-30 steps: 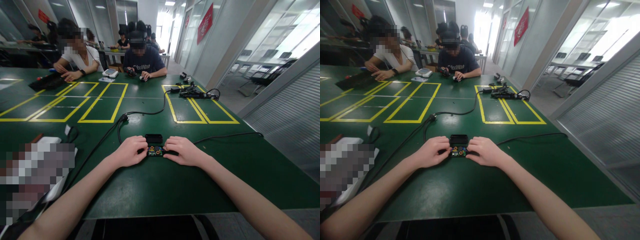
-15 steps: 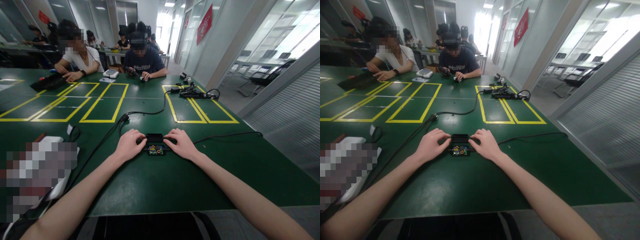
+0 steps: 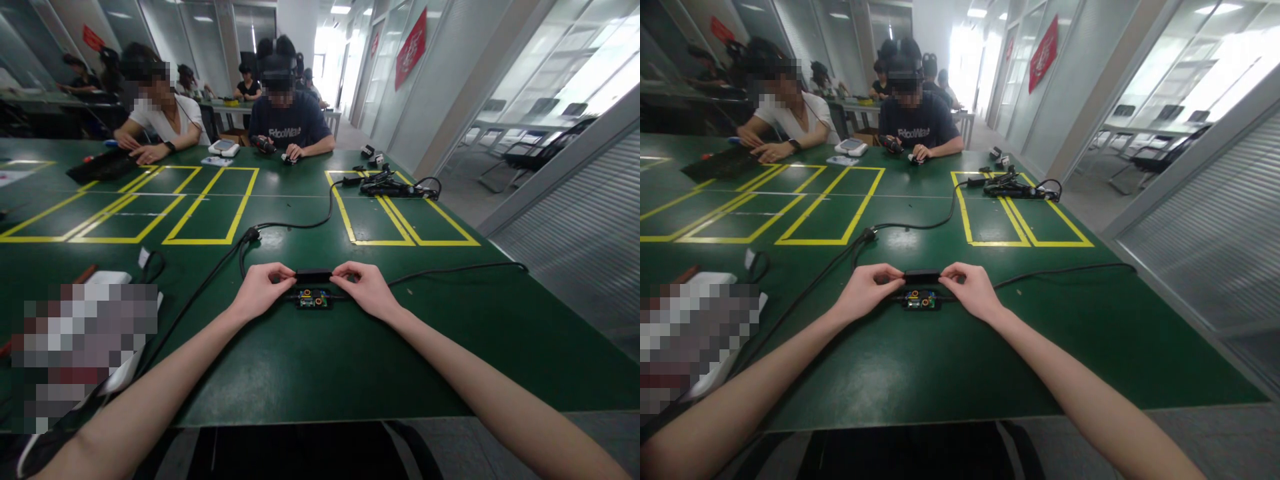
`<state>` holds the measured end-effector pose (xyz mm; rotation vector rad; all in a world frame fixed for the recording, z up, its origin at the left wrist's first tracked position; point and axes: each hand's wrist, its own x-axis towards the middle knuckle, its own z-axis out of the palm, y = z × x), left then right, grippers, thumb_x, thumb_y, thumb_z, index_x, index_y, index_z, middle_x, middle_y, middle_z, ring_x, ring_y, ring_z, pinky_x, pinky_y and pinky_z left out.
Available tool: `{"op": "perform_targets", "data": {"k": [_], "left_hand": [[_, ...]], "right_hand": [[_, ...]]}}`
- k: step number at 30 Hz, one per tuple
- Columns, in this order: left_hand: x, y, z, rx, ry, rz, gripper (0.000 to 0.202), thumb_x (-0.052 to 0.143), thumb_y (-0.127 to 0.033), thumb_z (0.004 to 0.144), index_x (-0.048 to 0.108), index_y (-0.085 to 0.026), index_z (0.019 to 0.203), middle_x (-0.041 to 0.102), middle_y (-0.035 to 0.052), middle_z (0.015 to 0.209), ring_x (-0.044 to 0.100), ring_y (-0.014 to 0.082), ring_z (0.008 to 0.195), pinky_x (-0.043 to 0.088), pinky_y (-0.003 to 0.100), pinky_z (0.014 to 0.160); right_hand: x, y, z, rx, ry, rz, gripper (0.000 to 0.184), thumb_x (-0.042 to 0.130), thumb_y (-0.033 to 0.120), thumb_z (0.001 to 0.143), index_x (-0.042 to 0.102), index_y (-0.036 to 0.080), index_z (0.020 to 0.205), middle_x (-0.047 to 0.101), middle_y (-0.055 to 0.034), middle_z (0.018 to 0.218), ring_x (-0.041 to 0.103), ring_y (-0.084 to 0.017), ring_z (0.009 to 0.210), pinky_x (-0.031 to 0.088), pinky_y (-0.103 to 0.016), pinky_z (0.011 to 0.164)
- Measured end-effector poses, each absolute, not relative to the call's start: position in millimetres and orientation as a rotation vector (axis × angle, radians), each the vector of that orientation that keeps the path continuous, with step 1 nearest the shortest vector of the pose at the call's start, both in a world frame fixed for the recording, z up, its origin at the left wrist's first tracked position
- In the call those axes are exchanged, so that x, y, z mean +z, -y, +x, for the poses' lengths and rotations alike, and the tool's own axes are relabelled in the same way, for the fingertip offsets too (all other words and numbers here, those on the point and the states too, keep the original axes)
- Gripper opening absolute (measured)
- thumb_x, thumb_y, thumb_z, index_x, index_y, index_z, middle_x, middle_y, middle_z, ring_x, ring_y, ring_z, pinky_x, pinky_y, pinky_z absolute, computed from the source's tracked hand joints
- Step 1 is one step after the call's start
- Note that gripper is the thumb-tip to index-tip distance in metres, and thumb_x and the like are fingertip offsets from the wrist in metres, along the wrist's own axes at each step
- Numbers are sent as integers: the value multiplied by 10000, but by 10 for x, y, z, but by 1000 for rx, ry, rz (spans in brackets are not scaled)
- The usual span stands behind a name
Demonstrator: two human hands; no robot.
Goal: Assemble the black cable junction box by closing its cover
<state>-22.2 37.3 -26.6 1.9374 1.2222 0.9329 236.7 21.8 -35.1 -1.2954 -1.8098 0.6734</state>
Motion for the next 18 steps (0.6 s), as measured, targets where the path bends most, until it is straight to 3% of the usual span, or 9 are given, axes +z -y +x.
{"op": "perform_targets", "data": {"k": [5, 11, 18], "left_hand": [[-236, -355, -228, 937, -1206, 1979, 159, 720, -290, 831, 794, -160, 884, 765, 27, 748, 615, 144, 640, 475, 250, 608], [-219, -350, -247, 914, -1158, 1937, 139, 716, -275, 823, 778, -158, 867, 749, 19, 730, 627, 141, 645, 484, 248, 619], [-189, -342, -255, 910, -1150, 1935, 125, 707, -270, 814, 763, -160, 836, 718, 7, 698, 598, 133, 629, 461, 245, 617]], "right_hand": [[-325, -216, 2409, 678, 1817, -1282, 208, 712, 394, 856, 783, 200, 825, 751, -42, 762, 609, -176, 649, 498, -313, 607], [-310, -179, 2393, 801, 1804, -1252, 169, 710, 354, 853, 752, 190, 848, 764, -52, 828, 671, -193, 733, 549, -337, 696], [-290, -158, 2383, 878, 1823, -1205, 158, 696, 346, 858, 688, 191, 831, 731, -37, 807, 649, -179, 715, 529, -323, 679]]}}
